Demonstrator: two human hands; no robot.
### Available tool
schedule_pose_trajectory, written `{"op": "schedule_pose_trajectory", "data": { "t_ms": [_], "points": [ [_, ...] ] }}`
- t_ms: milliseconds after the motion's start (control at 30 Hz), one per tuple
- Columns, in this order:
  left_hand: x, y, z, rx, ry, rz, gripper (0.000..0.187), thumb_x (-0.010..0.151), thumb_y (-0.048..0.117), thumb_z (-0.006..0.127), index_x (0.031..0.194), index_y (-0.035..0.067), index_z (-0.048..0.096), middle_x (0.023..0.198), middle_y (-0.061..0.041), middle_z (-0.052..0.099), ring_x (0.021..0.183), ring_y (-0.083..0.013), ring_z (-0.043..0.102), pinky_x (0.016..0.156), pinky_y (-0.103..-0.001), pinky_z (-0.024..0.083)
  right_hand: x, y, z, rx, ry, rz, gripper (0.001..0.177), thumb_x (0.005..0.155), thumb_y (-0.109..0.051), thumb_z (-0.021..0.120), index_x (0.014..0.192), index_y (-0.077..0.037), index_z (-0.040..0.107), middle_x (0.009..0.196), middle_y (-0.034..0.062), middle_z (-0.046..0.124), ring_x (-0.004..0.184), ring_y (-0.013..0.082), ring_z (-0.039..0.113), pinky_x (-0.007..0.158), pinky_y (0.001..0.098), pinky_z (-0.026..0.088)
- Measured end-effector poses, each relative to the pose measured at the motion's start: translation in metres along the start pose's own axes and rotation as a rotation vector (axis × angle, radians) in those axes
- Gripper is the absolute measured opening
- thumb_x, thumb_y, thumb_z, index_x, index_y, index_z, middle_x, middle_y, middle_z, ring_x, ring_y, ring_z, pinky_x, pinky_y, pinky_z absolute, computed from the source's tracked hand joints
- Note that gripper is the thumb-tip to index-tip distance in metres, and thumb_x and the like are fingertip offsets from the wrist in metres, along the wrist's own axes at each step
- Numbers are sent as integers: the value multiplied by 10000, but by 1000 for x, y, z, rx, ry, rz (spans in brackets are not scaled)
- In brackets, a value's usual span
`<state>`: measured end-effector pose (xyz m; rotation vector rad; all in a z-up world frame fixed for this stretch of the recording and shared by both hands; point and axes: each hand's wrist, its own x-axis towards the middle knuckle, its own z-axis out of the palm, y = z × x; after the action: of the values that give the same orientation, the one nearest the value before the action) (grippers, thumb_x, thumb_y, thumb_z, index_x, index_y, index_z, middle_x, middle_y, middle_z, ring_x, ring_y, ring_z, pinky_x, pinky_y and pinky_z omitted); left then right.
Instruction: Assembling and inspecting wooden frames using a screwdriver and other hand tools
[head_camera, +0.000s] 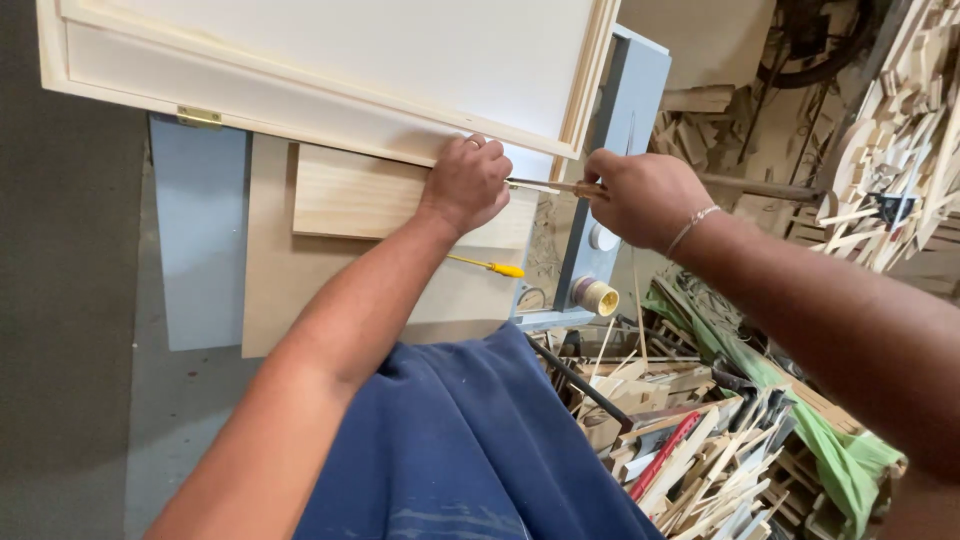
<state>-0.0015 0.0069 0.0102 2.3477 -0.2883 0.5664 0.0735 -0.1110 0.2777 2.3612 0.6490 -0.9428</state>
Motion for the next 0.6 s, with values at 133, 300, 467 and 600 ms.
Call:
{"op": "schedule_pose_trajectory", "data": {
  "t_ms": [133,300,467,600],
  "points": [
    [-2,0,4,5,-16,-5,184,666,329,735,764,202,644,794,-9,587,828,-225,624,783,-378,502,-7,20,37,-361,497,-433,69,932,-281,642,968,-241,598,716,-48,658,688,169,656,631,313,534],
    [1,1,-3,-14,-5,-7,171,667,303,748,751,201,639,776,-3,579,807,-220,626,764,-367,508,5,14,30,-28,235,-118,154,995,-317,606,1049,-197,687,607,-11,643,556,258,667,537,412,552],
    [6,4,-14,-25,13,11,184,676,325,775,755,224,644,768,9,570,803,-212,626,749,-362,506,13,-3,9,263,-63,190,271,921,-419,663,1098,-216,695,731,40,721,721,304,735,635,443,584],
    [8,5,-22,-49,5,33,119,744,326,790,762,260,693,766,17,587,786,-211,634,748,-365,508,26,8,26,391,-62,227,413,813,-548,746,1018,-193,702,834,46,725,800,293,737,645,437,577]
  ]
}}
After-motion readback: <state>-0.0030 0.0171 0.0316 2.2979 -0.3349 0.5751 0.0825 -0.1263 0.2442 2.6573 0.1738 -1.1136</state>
